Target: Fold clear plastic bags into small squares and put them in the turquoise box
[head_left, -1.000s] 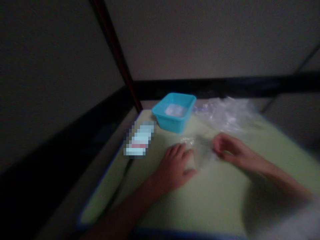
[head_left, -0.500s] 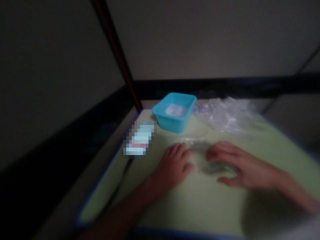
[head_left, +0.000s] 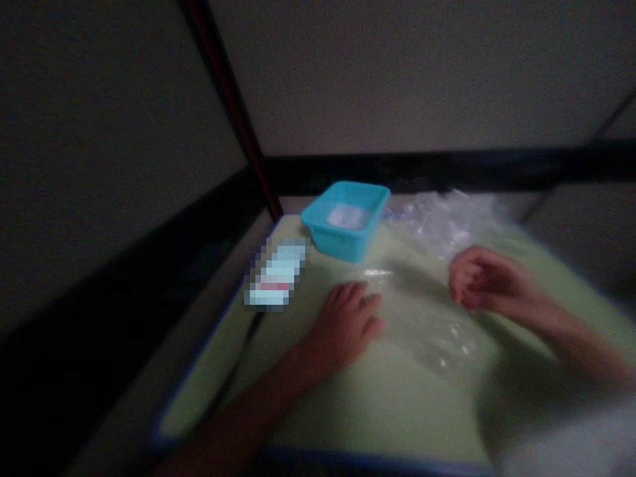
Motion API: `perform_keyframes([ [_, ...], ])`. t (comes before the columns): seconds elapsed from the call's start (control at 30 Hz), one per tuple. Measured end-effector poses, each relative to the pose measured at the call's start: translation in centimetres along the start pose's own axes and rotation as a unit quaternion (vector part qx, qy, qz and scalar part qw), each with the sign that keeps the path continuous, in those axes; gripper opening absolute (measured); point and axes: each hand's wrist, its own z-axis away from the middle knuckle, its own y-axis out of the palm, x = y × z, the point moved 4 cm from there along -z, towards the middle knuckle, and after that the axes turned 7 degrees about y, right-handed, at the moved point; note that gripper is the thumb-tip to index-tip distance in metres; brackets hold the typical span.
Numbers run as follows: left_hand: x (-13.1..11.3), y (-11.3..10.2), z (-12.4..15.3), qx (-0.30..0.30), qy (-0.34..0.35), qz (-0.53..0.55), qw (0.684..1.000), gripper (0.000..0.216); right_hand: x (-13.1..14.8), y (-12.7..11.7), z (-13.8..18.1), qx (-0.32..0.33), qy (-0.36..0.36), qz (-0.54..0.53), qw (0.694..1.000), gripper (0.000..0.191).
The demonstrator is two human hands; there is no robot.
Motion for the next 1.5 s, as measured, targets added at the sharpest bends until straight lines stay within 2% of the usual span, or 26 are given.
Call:
perform_keyframes([
  [0.1,0.0,-0.6,-0.2,-0.020,0.008,0.009,1.000,0.023,-0.4,-0.3,-0.5,-0.085,0.005,0.044,0.995,0.010],
  [0.17,-0.1,-0.8,-0.3,-0.028,0.011,0.024,0.999,0.021,-0.8,0.5,-0.8,-0.099,0.012,0.108,0.989,0.011],
  [0.27,-0.3,-0.5,-0.4,-0.033,0.032,0.048,0.998,0.024,-2.0,3.2,-0.9,-0.057,0.007,0.234,0.971,0.024],
  [0.37,-0.4,0.4,-0.5,-0.020,0.067,0.050,0.996,0.051,-4.0,6.2,-0.8,0.015,-0.021,0.355,0.935,0.056],
  [0.43,-0.2,1.0,-0.5,0.002,0.060,0.045,0.997,0.063,-5.4,7.4,-0.6,0.030,-0.038,0.421,0.906,0.068],
  [0.53,0.2,1.6,-0.4,0.035,0.028,0.031,0.999,0.069,-6.8,7.4,-0.2,0.023,-0.038,0.483,0.874,0.073],
  [0.67,0.3,1.7,-0.2,0.059,0.017,0.017,0.998,0.067,-7.5,5.8,0.3,0.013,-0.014,0.506,0.862,0.073],
  [0.8,0.3,1.8,-0.2,0.058,0.020,0.016,0.998,0.068,-7.9,4.0,0.4,0.000,0.005,0.490,0.872,0.071],
  [0.9,0.5,1.9,-0.1,0.059,0.022,0.014,0.998,0.068,-7.4,2.2,0.1,0.003,0.030,0.445,0.895,0.067],
  [1.0,0.5,1.7,0.7,0.068,0.014,0.003,0.998,0.067,-6.0,-0.1,-0.4,-0.060,0.084,0.375,0.921,0.052],
  [1.07,0.4,1.5,1.6,0.082,0.002,-0.006,0.997,0.068,-5.0,-1.0,-0.5,-0.121,0.106,0.351,0.922,0.043],
  [1.13,0.1,1.4,2.6,0.095,-0.016,-0.014,0.995,0.068,-4.0,-0.8,-0.6,-0.152,0.093,0.346,0.921,0.038],
  [1.27,-0.6,1.2,4.5,0.099,-0.050,-0.022,0.994,0.068,-3.0,1.8,-0.6,-0.078,0.038,0.323,0.942,0.030],
  [1.4,-0.6,1.2,5.1,0.102,-0.070,-0.021,0.992,0.068,-4.3,2.4,-0.4,-0.011,0.118,0.284,0.951,0.020],
  [1.5,-0.5,1.2,4.9,0.106,-0.074,-0.019,0.991,0.068,-5.7,2.1,-0.1,0.024,0.144,0.194,0.970,0.025],
])
